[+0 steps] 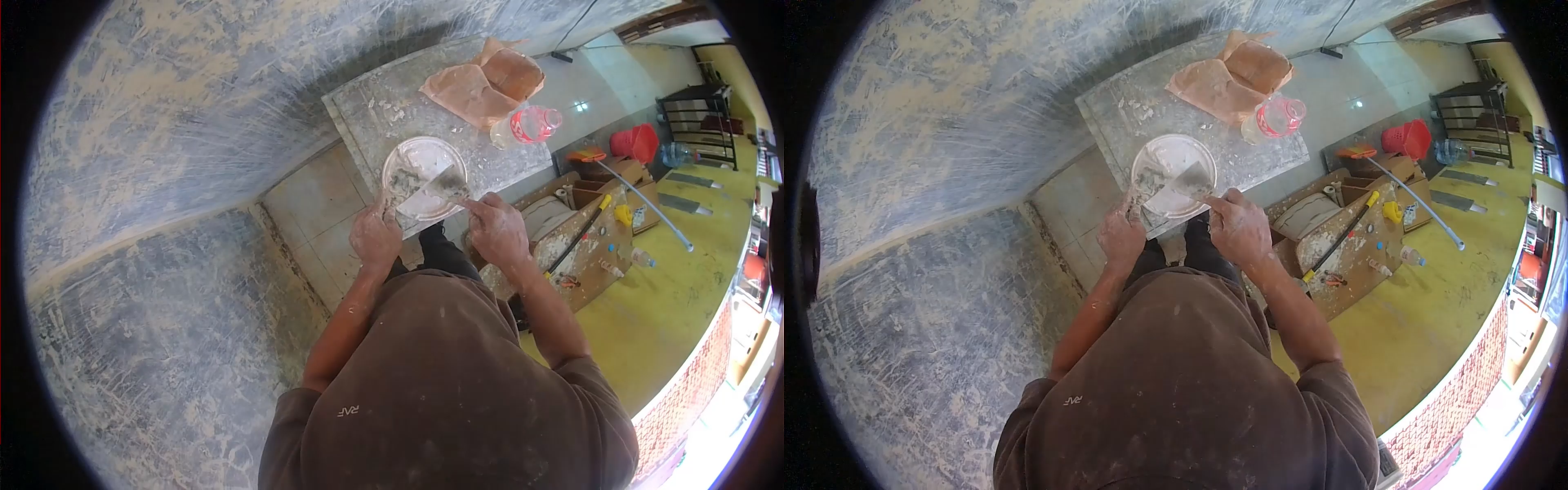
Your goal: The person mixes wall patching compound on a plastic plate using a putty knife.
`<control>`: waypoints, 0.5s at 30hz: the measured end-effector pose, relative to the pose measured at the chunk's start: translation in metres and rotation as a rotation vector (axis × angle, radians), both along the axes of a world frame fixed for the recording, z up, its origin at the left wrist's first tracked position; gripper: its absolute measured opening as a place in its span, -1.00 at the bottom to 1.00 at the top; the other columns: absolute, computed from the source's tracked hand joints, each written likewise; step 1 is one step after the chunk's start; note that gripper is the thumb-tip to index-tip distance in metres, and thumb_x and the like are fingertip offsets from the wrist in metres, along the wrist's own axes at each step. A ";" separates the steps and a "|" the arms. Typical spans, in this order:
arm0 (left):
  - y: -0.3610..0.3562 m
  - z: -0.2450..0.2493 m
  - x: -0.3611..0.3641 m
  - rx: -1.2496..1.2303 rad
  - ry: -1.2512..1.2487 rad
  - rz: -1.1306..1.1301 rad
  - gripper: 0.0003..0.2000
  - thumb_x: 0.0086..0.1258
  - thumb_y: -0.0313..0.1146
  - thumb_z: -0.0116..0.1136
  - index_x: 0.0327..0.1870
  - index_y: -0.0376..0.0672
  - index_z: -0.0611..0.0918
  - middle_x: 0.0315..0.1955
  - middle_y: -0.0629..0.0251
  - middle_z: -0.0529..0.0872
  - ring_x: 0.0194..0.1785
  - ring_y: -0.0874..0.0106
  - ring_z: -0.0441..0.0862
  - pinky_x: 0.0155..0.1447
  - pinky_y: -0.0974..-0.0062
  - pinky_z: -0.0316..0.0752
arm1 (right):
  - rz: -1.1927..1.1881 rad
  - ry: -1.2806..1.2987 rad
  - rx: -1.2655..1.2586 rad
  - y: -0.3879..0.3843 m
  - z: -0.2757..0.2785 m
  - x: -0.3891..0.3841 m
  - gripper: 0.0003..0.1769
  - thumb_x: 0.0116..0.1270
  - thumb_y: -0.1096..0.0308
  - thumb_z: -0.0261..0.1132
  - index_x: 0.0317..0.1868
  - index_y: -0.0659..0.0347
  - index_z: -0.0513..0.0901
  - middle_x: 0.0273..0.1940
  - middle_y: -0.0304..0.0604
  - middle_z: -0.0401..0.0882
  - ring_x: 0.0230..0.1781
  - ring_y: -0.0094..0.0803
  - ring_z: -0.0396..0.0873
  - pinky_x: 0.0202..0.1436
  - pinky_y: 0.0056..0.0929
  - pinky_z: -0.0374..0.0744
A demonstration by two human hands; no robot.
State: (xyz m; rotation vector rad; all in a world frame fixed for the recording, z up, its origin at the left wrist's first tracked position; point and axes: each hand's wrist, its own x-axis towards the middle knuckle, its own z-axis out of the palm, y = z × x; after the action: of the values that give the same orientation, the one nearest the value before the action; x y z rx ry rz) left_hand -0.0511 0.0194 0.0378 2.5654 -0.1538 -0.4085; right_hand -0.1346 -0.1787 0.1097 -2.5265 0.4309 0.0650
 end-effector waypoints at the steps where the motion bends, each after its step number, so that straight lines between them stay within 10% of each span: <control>1: -0.001 -0.002 0.000 0.032 -0.016 -0.019 -0.57 0.31 -0.36 0.17 0.24 -0.04 0.60 -0.05 0.03 0.72 0.03 0.03 0.66 0.12 0.16 0.52 | 0.003 0.002 0.002 -0.003 -0.001 0.001 -0.66 0.20 0.45 0.21 -0.02 0.07 0.74 -0.30 -0.02 0.62 -0.29 0.00 0.61 -0.17 -0.13 0.60; 15: -0.010 -0.016 -0.017 -0.048 -0.160 -0.070 -0.57 0.22 -0.42 0.24 0.17 -0.02 0.66 -0.10 0.04 0.73 -0.02 0.08 0.68 0.07 0.22 0.58 | 0.138 0.121 0.068 -0.031 -0.011 0.001 -0.72 0.27 0.36 0.18 -0.08 0.04 0.76 -0.28 0.00 0.60 -0.24 0.01 0.62 -0.12 -0.06 0.59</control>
State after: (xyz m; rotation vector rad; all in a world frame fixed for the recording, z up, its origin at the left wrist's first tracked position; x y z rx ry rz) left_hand -0.0678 0.0098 0.0216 2.5499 -0.3087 -0.2224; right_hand -0.1332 -0.2098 0.0991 -2.4905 0.2962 0.2810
